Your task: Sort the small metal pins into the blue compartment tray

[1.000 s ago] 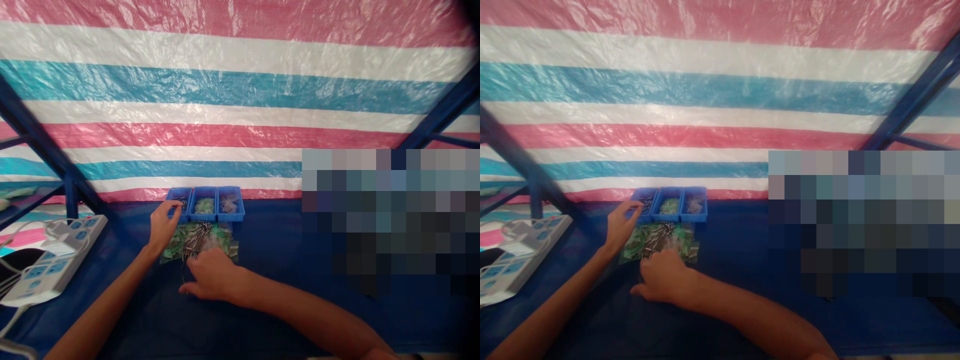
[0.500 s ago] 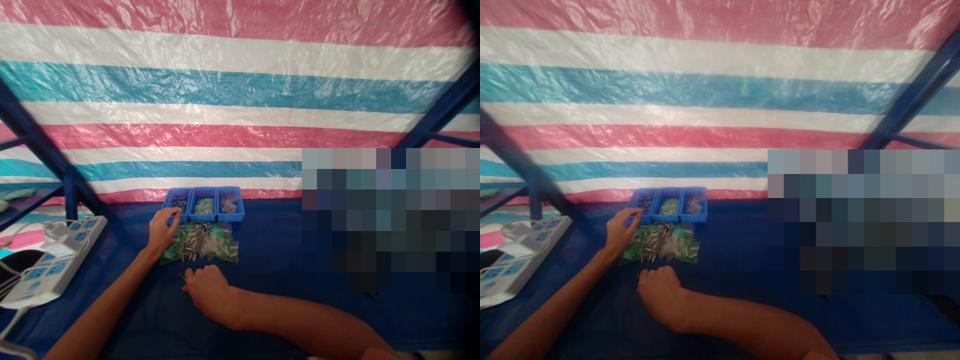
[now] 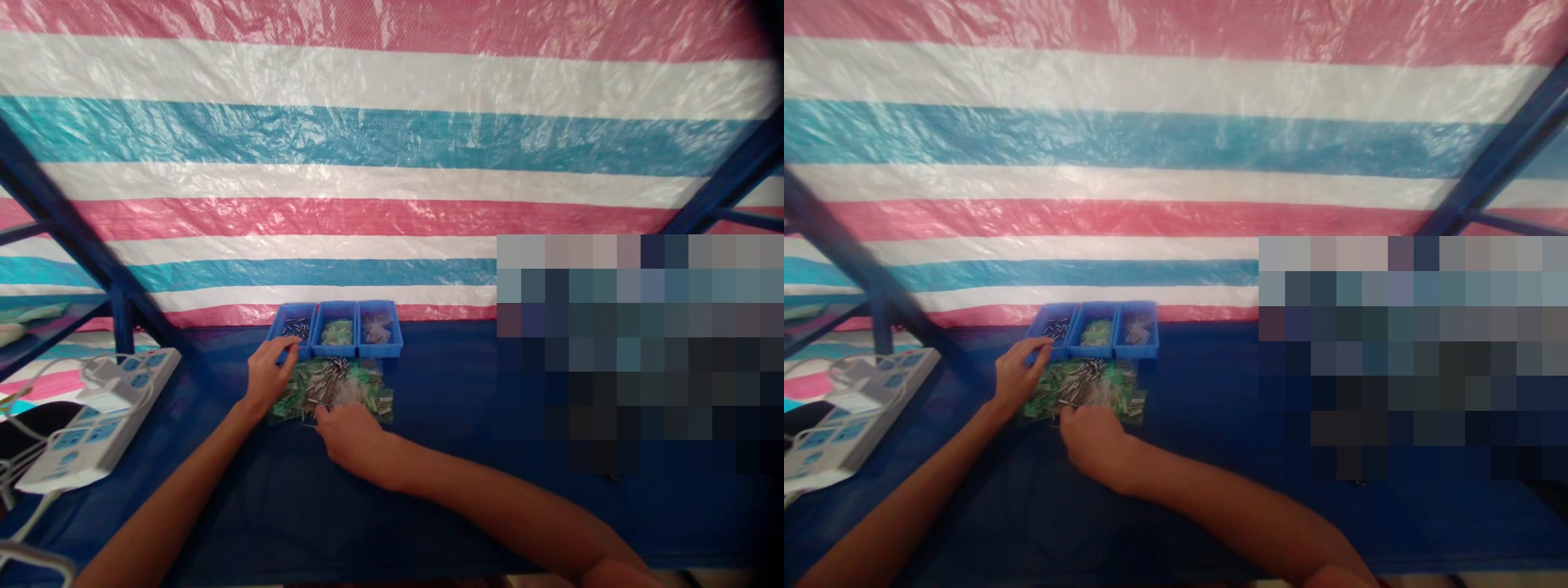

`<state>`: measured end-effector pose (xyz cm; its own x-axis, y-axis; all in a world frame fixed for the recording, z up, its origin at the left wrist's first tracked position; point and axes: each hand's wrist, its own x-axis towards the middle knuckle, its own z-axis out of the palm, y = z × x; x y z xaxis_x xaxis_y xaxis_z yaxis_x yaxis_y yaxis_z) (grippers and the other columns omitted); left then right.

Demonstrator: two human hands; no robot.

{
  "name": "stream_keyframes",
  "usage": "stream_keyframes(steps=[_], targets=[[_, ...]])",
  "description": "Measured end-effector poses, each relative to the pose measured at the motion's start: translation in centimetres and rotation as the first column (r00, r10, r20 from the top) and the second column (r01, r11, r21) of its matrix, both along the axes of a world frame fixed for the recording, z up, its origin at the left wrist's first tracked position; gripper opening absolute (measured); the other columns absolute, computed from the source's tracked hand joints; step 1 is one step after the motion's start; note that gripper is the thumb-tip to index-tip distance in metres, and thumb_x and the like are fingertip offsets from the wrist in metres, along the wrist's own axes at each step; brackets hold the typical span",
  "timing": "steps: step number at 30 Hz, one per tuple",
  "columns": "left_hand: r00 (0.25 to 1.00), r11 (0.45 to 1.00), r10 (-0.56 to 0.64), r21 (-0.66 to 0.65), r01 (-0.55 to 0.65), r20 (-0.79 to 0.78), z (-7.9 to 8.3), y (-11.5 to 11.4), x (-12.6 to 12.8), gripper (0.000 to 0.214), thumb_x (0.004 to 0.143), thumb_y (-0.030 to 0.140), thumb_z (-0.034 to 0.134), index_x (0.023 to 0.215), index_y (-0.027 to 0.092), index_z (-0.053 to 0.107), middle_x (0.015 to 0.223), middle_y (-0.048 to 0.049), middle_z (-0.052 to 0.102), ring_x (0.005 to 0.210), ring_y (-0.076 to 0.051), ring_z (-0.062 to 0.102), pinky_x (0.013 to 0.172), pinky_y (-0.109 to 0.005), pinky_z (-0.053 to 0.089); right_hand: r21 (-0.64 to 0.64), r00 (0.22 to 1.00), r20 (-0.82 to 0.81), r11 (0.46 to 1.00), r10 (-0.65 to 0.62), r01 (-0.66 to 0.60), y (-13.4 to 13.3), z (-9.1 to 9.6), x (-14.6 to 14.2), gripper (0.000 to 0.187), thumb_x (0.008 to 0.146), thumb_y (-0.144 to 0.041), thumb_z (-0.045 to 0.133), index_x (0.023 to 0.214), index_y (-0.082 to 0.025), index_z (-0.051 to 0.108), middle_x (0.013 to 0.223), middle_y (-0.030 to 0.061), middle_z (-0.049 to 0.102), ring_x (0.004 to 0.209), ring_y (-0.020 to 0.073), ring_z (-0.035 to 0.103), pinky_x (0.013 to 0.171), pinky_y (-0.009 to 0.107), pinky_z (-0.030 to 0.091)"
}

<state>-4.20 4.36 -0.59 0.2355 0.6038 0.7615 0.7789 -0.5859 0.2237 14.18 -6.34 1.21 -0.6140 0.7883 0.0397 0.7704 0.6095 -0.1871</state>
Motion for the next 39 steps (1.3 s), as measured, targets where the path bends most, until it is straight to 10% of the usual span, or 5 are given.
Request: stream_keyframes(steps=[13, 21, 26, 39], targets=[[0.996, 0.988, -0.068, -0.137, 0.076, 0.063, 0.4, -0.6, 0.5, 0.021, 0.088, 0.03, 0.05, 0.093, 0.018, 0.067, 0.09, -0.0042, 0.072, 0.077, -0.016, 0.066, 0.082, -0.028, 0.05, -0.054, 0.988, -0.128, 0.996, -0.082, 0.075, 6.2, 1.1, 4.2, 0.019, 0.091, -0.032, 0.052, 0.092, -0.017, 0.064, 0.085, 0.008, 0.071, 0.083, 0.0207, 0.066, 0.071, 0.025, 0.041], [0.918, 0.921, -0.09, -0.318, 0.224, 0.387, 2.8, -1.6, 2.9, 0.026, 0.088, 0.035, 0.052, 0.102, 0.018, 0.064, 0.097, -0.005, 0.069, 0.082, -0.018, 0.066, 0.077, -0.029, 0.052, -0.07, 0.793, -0.505, 0.932, -0.341, 0.356, 6.5, -1.9, 3.3, 0.019, 0.095, -0.029, 0.046, 0.09, -0.018, 0.061, 0.077, 0.0015, 0.068, 0.071, 0.0143, 0.062, 0.062, 0.021, 0.034], [0.967, 0.959, -0.058, -0.257, 0.123, 0.247, 1.8, -1.9, 2.4, 0.021, 0.089, 0.032, 0.052, 0.098, 0.019, 0.065, 0.096, -0.0041, 0.068, 0.083, -0.017, 0.063, 0.079, -0.029, 0.05, -0.026, 0.767, -0.543, 0.92, -0.341, 0.391, 5.9, -2.3, 2.9, 0.02, 0.095, -0.03, 0.046, 0.089, -0.019, 0.061, 0.075, 0.0004, 0.067, 0.068, 0.0143, 0.06, 0.061, 0.023, 0.032], [0.944, 0.93, -0.33, -0.18, 0.321, -0.024, -0.4, -0.8, 1.1, 0.02, 0.091, 0.031, 0.051, 0.1, 0.021, 0.066, 0.097, -0.0061, 0.068, 0.092, -0.017, 0.063, 0.086, -0.031, 0.05, -0.029, 0.907, -0.39, 0.987, -0.157, 0.158, 7.8, -0.7, 4.4, 0.017, 0.095, -0.027, 0.048, 0.092, -0.017, 0.061, 0.087, 0.0038, 0.067, 0.083, 0.0156, 0.061, 0.069, 0.023, 0.034]])
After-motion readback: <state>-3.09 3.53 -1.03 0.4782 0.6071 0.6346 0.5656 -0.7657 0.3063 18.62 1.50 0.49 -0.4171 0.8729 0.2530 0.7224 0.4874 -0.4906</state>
